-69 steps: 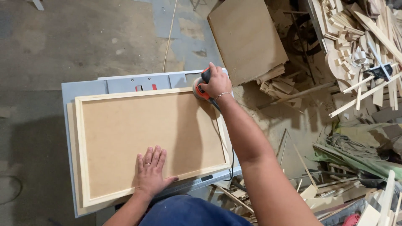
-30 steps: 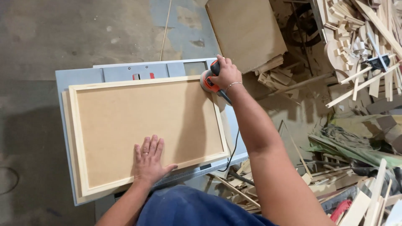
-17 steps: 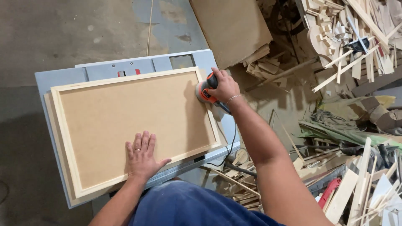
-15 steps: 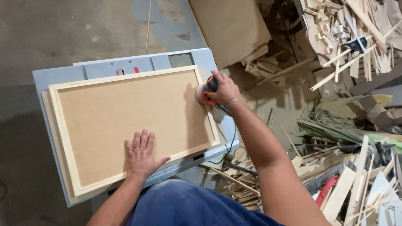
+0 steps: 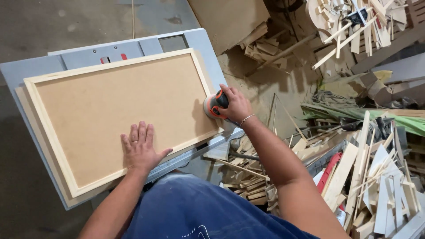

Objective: Sanding the edges and surface of a wooden frame using a handheld orbital sander.

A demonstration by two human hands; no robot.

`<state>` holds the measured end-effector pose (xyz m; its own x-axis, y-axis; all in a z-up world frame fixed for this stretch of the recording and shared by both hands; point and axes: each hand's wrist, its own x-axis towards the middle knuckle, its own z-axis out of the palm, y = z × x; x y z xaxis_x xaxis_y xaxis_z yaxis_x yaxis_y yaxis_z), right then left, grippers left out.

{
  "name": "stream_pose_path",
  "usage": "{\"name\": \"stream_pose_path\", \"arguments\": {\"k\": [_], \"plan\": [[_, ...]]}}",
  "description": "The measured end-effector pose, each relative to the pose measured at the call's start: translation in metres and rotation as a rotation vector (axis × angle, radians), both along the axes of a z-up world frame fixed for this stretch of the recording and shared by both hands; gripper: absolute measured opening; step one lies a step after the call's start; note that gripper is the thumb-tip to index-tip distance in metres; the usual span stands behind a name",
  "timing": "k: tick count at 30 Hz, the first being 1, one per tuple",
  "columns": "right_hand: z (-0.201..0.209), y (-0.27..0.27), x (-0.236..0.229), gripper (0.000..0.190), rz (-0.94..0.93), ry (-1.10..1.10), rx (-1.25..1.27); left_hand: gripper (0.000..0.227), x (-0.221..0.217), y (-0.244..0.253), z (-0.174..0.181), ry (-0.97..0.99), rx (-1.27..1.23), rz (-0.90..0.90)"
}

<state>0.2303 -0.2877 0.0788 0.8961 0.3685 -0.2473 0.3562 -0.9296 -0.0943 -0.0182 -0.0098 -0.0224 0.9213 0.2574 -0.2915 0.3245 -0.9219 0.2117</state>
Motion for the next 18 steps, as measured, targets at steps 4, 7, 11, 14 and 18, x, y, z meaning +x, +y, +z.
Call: {"name": "stream_pose_path", "arguments": {"k": [4,7,11,14,18], "plan": [[0.000,-0.020,-0.029,0.096,-0.011,-0.016,-0.015,0.112,-0.002,-0.001,-0.001,-0.009,-0.009,-0.003],[-0.002,-0.035,-0.046,0.096,-0.023,-0.018,-0.025,0.114,-0.001,-0.001,-0.003,-0.027,-0.023,0.001],[0.012,-0.039,-0.078,0.095,-0.055,0.014,-0.012,0.113,-0.003,-0.001,-0.001,-0.037,-0.048,0.003],[0.010,-0.034,-0.095,0.096,-0.077,0.016,-0.005,0.113,-0.002,0.000,-0.002,-0.049,-0.054,0.000],[0.007,-0.014,-0.119,0.095,-0.051,0.000,0.020,0.114,-0.001,0.000,-0.004,-0.067,-0.051,-0.005]]}}
